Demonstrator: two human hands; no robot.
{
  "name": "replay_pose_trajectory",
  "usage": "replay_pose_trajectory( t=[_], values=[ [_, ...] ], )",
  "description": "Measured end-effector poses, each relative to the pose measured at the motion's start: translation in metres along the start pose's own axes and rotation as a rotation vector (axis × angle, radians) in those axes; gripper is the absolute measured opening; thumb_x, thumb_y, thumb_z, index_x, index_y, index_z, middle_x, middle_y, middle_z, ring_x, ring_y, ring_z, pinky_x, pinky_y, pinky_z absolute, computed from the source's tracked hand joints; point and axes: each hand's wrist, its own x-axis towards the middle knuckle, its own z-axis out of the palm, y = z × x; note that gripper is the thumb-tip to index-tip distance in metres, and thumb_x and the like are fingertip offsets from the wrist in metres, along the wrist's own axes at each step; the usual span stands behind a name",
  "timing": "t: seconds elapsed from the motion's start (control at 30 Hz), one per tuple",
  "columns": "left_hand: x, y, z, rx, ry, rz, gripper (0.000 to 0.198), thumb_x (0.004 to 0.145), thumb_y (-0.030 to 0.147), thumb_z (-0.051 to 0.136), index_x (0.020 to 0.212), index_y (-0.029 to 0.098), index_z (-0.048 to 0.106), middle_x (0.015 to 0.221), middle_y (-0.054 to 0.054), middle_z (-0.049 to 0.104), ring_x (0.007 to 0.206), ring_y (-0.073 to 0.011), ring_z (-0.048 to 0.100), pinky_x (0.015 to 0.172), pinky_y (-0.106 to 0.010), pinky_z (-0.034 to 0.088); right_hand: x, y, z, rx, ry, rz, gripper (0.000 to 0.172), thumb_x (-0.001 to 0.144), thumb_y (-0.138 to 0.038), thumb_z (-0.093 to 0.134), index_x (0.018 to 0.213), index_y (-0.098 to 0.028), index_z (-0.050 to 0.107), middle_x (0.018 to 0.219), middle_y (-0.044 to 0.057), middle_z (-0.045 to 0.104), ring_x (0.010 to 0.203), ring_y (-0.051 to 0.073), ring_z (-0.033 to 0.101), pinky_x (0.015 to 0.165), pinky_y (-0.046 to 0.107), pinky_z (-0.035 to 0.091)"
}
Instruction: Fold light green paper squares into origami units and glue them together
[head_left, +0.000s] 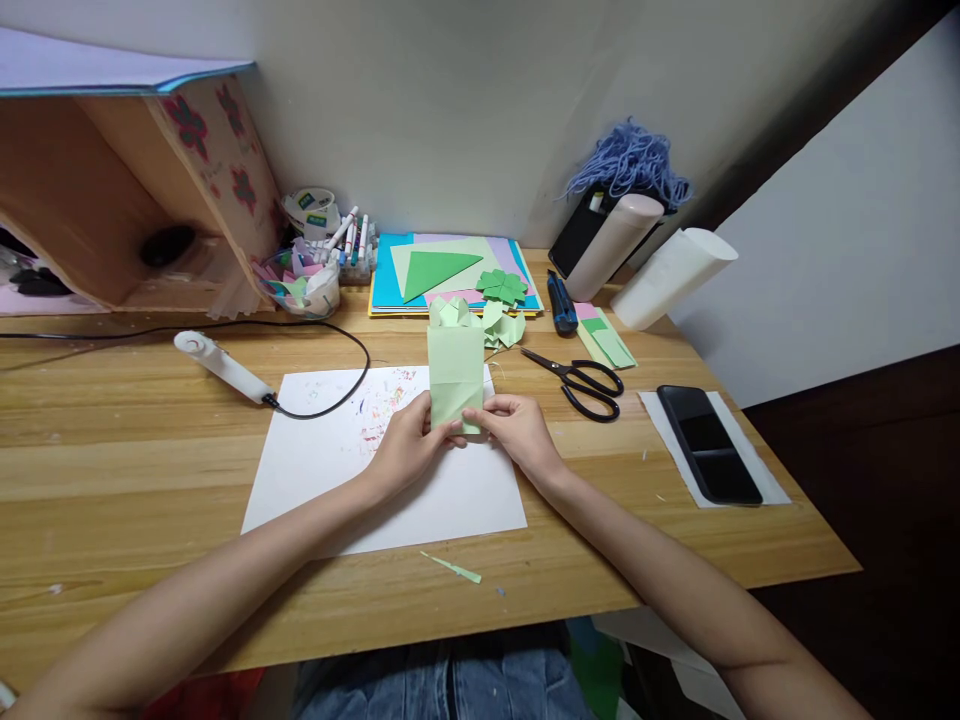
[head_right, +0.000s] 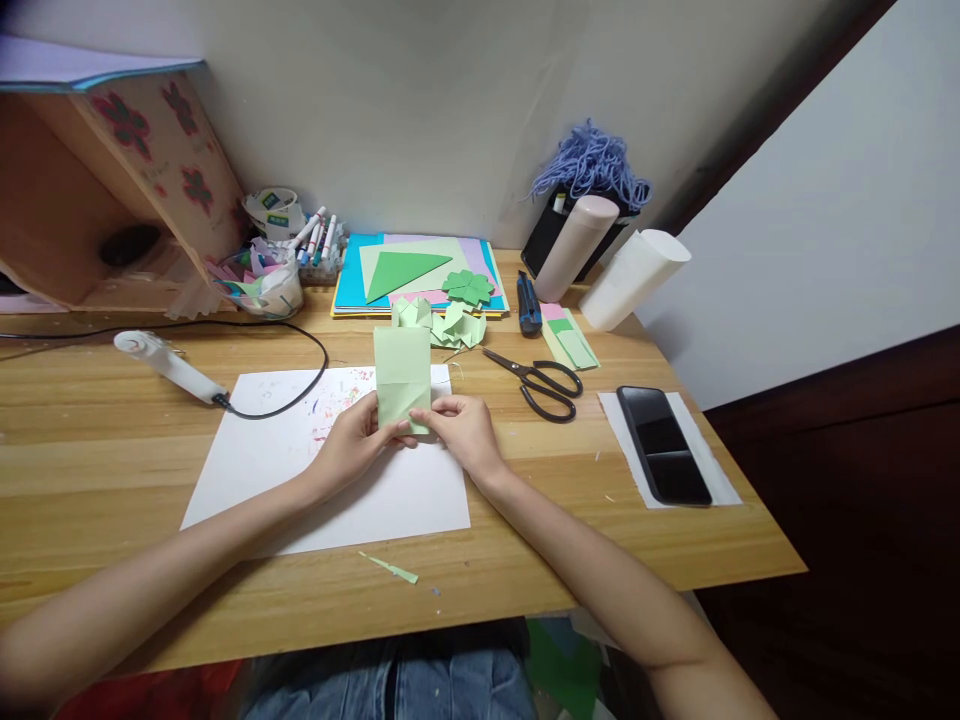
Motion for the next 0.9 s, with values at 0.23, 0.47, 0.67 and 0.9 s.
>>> replay_pose_trajectory(
  t=[0.23,0.47,0.67,0.9],
  values=[
    [0.001,-0.004,-0.002,0.125,0.034,0.057,0.019,0.081,0.03,0.047,0.093,0.016,0.05,0.063,-0.001,0.061,0.057,-0.0152,0.061,0.054,-0.026,0.045,0.003,-0.005,-0.009,0.019,-0.222,0.008,0.03,0.055,-0.037,0.073,0.064,-0.012,0.059,0.056,-0.001,0.056,0.051,0.009,0.049,0.046,0.02,0.035],
    [0.002,-0.002,-0.009,0.296,0.059,0.092,0.015,0.082,0.028,0.045,0.091,0.017,0.049,0.052,0.004,0.055,0.051,-0.013,0.055,0.056,-0.025,0.04,0.008,-0.001,-0.011,0.083,-0.367,0.104,0.033,0.067,-0.042,0.064,0.063,-0.011,0.055,0.061,0.007,0.065,0.054,0.012,0.06,0.055,0.025,0.047],
    [0.006,-0.003,-0.015,0.502,0.001,0.13,0.012,0.079,0.028,0.047,0.081,0.016,0.051,0.057,0.003,0.054,0.056,-0.0126,0.049,0.055,-0.023,0.035,0.01,-0.001,-0.011,0.075,-0.361,0.067,0.03,0.063,-0.036,0.069,0.073,-0.01,0.06,0.059,0.003,0.064,0.052,0.01,0.059,0.055,0.023,0.048],
    [0.014,0.0,-0.027,0.45,-0.138,0.136,0.021,0.076,0.029,0.051,0.091,0.015,0.057,0.081,-0.003,0.062,0.071,-0.0164,0.053,0.062,-0.024,0.039,0.012,0.007,-0.008,0.16,-0.313,0.005,0.027,0.065,-0.035,0.067,0.077,-0.011,0.062,0.069,0.005,0.065,0.056,0.011,0.058,0.054,0.023,0.047]
  ],
)
